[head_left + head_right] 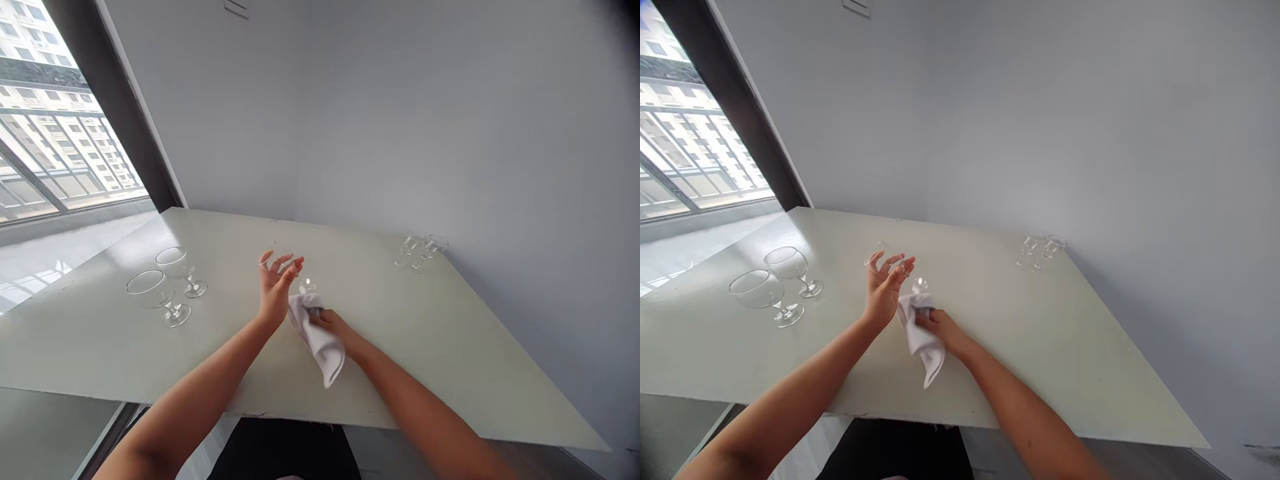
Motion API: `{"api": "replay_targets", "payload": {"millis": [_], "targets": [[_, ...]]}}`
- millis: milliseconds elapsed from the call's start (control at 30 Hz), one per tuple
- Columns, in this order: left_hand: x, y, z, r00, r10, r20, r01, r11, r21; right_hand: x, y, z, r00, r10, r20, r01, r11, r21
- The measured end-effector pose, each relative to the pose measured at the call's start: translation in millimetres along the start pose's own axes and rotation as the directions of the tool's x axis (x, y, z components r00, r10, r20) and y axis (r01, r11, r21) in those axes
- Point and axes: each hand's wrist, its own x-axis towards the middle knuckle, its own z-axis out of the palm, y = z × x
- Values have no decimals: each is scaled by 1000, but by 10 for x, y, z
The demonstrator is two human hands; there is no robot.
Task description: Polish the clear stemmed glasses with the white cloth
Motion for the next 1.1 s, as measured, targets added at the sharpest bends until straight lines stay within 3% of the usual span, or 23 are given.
{"api": "replay_targets", "payload": {"millis": [67, 167, 233, 333, 500, 633, 700, 800, 967, 1100], "targets": [[6, 16, -14, 999, 52, -6, -52, 997, 55, -19, -123, -153, 998, -50, 26, 55, 964, -260], [-22, 8, -9, 998, 54, 34, -57, 993, 105, -13, -323, -310, 974, -217, -62, 137, 787, -602], [-66, -22, 15, 998, 15, 67, -23, 993, 120, 32, -402, -318, 941, -326, -93, 191, 737, -648], [-152, -82, 65, 993, -35, 111, 20, 991, 132, 151, -386, -210, 926, -377, 27, 279, 632, -723], [-246, -146, 105, 988, -72, 136, 51, 987, 154, 298, -204, -48, 929, -368, 41, 197, 397, -896], [-262, -196, 102, 974, -116, 194, 69, 971, 231, 333, -125, -128, 925, -367, 101, 242, 363, -900], [-263, -238, 92, 971, -100, 218, 27, 949, 313, 386, -106, -266, 936, -347, 60, 203, 394, -896], [-257, -324, 48, 978, -82, 192, -4, 913, 407, 541, -73, -629, 935, -323, -149, 14, 452, -892], [-217, -507, -68, 987, -156, 47, 113, 863, 493, 847, 40, -1429, 847, -280, -452, -286, 477, -831], [-179, -599, -116, 982, -187, -29, 174, 829, 532, 1014, 156, -1844, 785, -250, -567, -405, 486, -775]]}}
